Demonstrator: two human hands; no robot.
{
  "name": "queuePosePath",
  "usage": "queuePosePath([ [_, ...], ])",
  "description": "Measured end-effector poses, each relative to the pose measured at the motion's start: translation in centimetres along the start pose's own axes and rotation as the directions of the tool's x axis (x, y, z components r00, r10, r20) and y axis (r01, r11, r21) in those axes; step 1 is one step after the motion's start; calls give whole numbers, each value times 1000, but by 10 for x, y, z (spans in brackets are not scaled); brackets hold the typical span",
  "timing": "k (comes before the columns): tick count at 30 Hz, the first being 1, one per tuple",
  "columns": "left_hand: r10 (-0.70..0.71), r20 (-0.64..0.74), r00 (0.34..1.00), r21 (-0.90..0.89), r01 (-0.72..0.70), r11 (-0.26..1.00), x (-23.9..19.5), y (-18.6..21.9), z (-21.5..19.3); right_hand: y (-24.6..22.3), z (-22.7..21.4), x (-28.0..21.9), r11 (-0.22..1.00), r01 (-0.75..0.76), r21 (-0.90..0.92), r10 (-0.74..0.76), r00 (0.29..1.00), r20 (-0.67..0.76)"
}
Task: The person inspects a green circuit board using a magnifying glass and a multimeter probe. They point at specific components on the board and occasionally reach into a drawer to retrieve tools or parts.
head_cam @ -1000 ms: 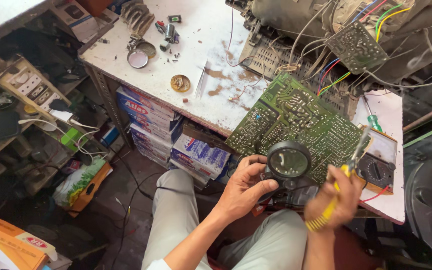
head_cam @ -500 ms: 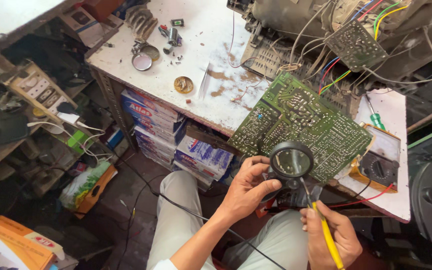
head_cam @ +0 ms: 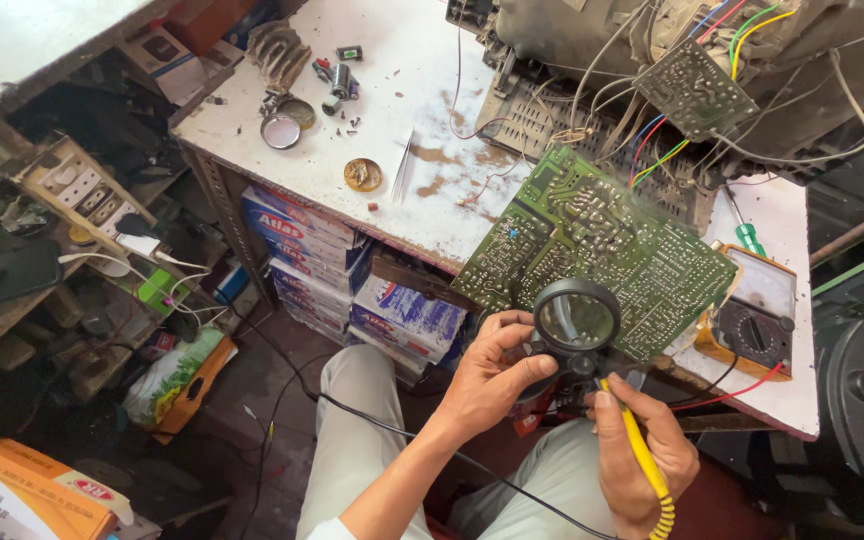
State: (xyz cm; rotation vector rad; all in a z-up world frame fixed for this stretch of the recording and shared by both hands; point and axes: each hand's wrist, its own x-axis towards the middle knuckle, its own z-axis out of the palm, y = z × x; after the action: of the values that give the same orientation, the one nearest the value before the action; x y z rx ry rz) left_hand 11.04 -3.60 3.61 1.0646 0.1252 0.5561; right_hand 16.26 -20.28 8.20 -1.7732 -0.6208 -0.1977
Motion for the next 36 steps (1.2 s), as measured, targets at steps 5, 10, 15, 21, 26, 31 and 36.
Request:
queuePosePath([
  [5, 1, 6, 1000, 17, -1, 1000, 0, 0, 0, 0, 4, 3, 1000, -6, 10, 6, 1000, -12],
  [10, -9, 9, 1000, -4, 9, 1000, 0, 2, 0, 1, 3, 3, 1000, 2, -9, -2, 1000, -12],
  [15, -3, 15, 1000, 28, 2, 1000, 1, 3, 0, 2, 2, 2, 1000, 9, -30, -9, 1000, -17],
  [21, -2, 12, 1000, 74, 1, 997, 1, 4, -1, 4, 1, 2, 997, -60, 43, 61, 998, -17],
  [26, -7, 15, 1000, 75, 6, 997, 2, 6, 0, 5, 0, 1, 996, -59, 62, 61, 998, -20],
  [31, 8, 19, 1000, 114, -10, 993, 1, 8, -1, 3, 2, 2, 997, -43, 60, 44, 999, -17],
  [36, -7, 6, 1000, 129, 6, 992, 2, 8, -1, 0, 5, 3, 1000, -10, -4, 10, 1000, -27],
])
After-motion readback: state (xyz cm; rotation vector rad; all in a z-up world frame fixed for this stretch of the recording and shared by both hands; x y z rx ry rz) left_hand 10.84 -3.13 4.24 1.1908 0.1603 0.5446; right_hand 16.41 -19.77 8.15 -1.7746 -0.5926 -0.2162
